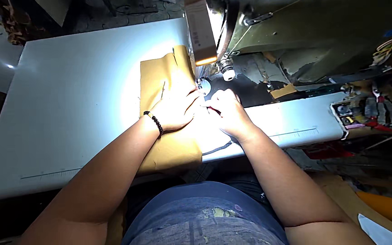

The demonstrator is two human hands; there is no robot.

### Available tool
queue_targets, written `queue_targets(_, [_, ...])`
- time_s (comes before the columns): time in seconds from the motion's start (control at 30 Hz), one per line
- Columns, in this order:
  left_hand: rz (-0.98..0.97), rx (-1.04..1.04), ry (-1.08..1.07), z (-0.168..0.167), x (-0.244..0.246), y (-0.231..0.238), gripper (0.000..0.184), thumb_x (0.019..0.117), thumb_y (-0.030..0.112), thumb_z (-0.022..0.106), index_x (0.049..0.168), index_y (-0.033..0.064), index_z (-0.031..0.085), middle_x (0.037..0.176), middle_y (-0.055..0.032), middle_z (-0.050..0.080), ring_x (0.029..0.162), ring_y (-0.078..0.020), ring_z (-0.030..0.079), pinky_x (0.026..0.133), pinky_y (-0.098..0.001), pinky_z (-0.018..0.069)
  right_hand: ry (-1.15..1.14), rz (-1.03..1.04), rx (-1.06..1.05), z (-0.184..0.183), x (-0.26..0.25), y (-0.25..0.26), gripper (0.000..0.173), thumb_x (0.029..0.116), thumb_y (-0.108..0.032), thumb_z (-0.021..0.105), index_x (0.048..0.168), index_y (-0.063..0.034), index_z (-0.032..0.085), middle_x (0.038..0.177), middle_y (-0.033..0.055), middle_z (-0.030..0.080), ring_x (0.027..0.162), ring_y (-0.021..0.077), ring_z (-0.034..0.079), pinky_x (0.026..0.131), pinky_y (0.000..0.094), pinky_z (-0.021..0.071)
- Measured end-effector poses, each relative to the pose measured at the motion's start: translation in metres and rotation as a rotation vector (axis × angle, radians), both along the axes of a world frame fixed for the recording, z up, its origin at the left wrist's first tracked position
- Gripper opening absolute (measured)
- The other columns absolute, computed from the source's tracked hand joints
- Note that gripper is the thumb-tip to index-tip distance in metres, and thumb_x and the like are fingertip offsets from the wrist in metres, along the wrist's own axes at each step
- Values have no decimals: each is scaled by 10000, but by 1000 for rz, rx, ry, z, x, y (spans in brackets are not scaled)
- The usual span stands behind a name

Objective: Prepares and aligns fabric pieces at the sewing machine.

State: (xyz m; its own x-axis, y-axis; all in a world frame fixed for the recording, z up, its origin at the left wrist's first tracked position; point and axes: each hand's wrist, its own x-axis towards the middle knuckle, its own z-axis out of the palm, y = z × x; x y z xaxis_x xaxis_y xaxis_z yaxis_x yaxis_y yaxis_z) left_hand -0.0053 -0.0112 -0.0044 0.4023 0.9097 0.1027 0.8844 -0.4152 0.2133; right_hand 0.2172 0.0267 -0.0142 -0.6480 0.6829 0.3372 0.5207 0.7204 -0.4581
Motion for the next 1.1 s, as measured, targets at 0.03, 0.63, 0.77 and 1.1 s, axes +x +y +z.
queue_targets(0.03, [-7, 2, -6, -1, -1, -1, 573, 1025, 395, 339, 1546, 199, 478, 1570, -63, 463, 1501, -296, 364, 1131, -798, 122, -1, 7, 12, -1, 0, -1, 268, 972, -168, 563, 1100, -151, 799, 996, 88, 654, 1017, 292, 590, 895, 491, 444])
queue_targets(0.63, [38, -127, 38, 12, 4, 4, 584, 1029, 396, 326, 1565, 192, 439, 1691, -90, 281, 1585, -303, 173, 1196, -725, 84, 35, 36, 22, -2, 1, 2, 285, 972, -156, 550, 1103, -162, 803, 958, 89, 646, 982, 284, 590, 871, 465, 445])
queue_targets(0.77, [23, -106, 54, 10, 2, 7, 584, 1014, 400, 342, 1545, 191, 465, 1684, -96, 295, 1580, -316, 189, 1171, -753, 84, 28, 31, 6, -2, 1, 2, 279, 979, -167, 554, 1102, -153, 803, 960, 90, 644, 990, 285, 588, 885, 475, 440])
queue_targets(1.1, [-21, -27, -1, 3, -1, 4, 541, 1040, 374, 341, 1507, 169, 521, 1517, -74, 513, 1470, -286, 412, 1163, -770, 88, 27, 21, 16, -3, 1, 0, 271, 975, -157, 570, 1114, -142, 802, 995, 103, 656, 1007, 303, 591, 874, 492, 450])
